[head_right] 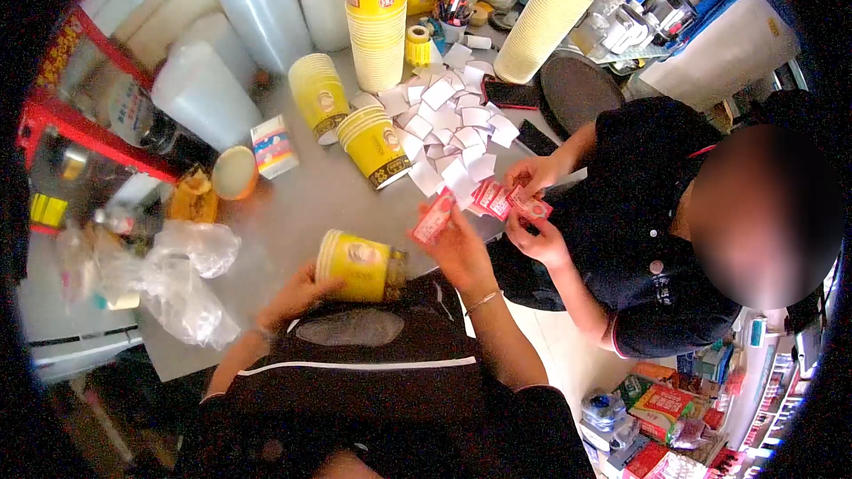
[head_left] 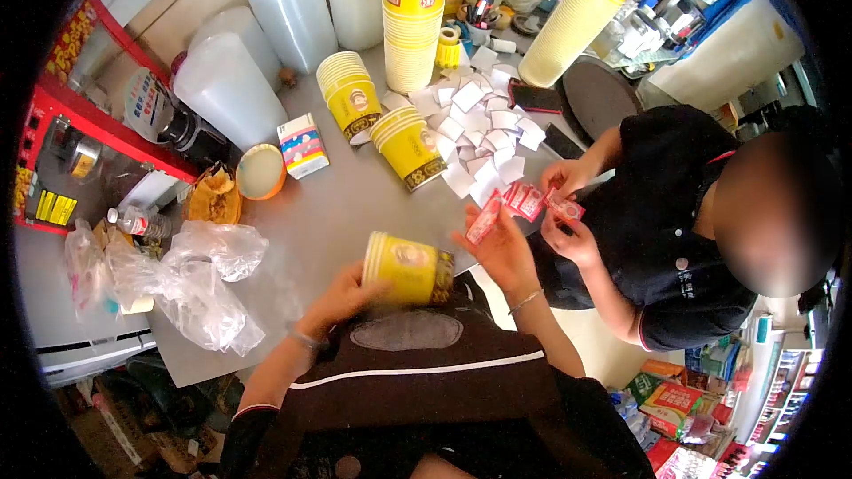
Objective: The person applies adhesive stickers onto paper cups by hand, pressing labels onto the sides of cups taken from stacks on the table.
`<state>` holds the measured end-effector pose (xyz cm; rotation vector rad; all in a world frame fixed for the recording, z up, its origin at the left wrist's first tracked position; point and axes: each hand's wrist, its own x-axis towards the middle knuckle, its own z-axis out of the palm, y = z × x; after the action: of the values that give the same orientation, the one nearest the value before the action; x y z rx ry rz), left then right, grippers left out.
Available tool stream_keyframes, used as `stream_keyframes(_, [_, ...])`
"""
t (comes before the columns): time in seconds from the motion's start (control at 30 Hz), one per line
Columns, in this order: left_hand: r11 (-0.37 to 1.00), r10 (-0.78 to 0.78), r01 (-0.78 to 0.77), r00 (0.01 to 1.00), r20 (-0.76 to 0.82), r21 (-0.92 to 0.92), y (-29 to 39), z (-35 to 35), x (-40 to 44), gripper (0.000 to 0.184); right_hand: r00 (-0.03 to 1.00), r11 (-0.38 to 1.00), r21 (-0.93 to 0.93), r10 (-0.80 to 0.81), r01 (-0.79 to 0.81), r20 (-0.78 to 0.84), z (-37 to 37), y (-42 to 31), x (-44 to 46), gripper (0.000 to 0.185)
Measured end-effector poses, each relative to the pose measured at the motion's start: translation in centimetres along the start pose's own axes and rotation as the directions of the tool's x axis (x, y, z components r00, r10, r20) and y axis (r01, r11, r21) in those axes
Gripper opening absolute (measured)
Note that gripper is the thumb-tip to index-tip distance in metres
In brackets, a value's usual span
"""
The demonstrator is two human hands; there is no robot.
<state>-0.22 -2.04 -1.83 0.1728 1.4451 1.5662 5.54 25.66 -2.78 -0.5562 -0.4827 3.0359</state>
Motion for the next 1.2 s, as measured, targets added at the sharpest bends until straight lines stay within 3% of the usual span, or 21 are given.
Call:
stream_keyframes(0.03, [0.985, -0.084, 0.063, 0.988, -0.132, -0.158, 0.5, 0.3, 0.8, 0.036, 0.999, 0.998, 0.052, -0.040, 0.039, 0.019, 0.6, -0.5, 0.1, 0.024])
stream_keyframes(0.13, [0.977, -0.122, 0.112, 0.991, -0.046, -0.180, 2.1, 1.4, 0.4, 0.036, 0.983, 0.998, -0.068, 0.002, 0.011, 0.185, 2.3, -0.7, -0.2, 0.024])
stream_keyframes(0.17, [1.000, -0.004, 0.004, 1.000, 0.013, -0.016, 1.6, 1.7, 0.2, 0.036, 0.983, 0.999, -0.028, 0.031, -0.026, 0.182, 2.9, -0.1, -0.4, 0.027])
stream_keyframes(0.23, [0.930, 0.191, -0.237, 0.964, 0.183, 0.282, -0.5, 2.3, -0.2, 0.036, 0.988, 0.990, -0.131, 0.066, -0.048, 0.140, 3.1, 0.6, -0.7, 0.029])
stream_keyframes(0.33, [0.954, 0.063, -0.076, 0.997, 0.054, 0.291, -2.5, 1.1, 1.4, 0.038, 0.999, 0.955, -0.296, 0.017, -0.001, 0.050, 1.8, 1.8, -1.1, 0.035])
stream_keyframes(0.37, [1.000, 0.013, -0.012, 1.000, -0.021, 0.028, -2.9, 0.7, 1.8, 0.038, 1.000, 0.932, -0.363, -0.003, 0.009, 0.018, 1.4, 1.7, -1.4, 0.036])
stream_keyframes(0.43, [0.868, -0.126, 0.051, 0.985, -0.120, -0.494, -0.3, 1.1, 3.0, 0.039, 0.998, 0.881, -0.473, -0.047, 0.026, -0.032, 2.3, 1.7, -1.7, 0.034])
stream_keyframes(0.53, [0.831, -0.149, 0.062, 0.982, -0.114, -0.553, 0.6, 2.3, 3.5, 0.044, 0.984, 0.643, -0.756, -0.176, 0.125, 0.013, 6.0, 2.0, -2.7, 0.025])
stream_keyframes(0.63, [0.803, -0.151, 0.042, 0.979, -0.135, -0.594, 0.1, 2.6, 4.0, 0.045, 0.987, 0.593, -0.797, -0.160, 0.117, 0.026, 5.4, 2.7, -3.0, 0.018])
stream_keyframes(0.83, [0.833, -0.114, 0.063, 0.992, -0.060, -0.550, 0.7, 2.7, 3.9, 0.050, 0.981, 0.305, -0.940, -0.156, 0.156, 0.112, 4.2, 3.4, -1.9, 0.015])
stream_keyframes(0.93, [0.819, -0.121, 0.090, 0.992, -0.018, -0.566, 1.9, 3.1, 3.3, 0.046, 0.978, 0.297, -0.939, -0.167, 0.174, 0.128, 3.7, 3.8, -1.4, 0.015])
stream_keyframes(1.13, [0.896, 0.016, -0.007, 1.000, 0.016, -0.445, 2.1, 3.5, 2.7, 0.041, 0.974, 0.263, -0.949, -0.187, 0.174, 0.127, 3.6, 4.1, -1.4, 0.015])
stream_keyframes(1.2, [0.916, -0.013, 0.009, 1.000, -0.008, -0.401, 2.4, 3.7, 2.6, 0.039, 0.967, 0.164, -0.967, -0.197, 0.196, 0.162, 4.1, 4.0, -1.4, 0.015])
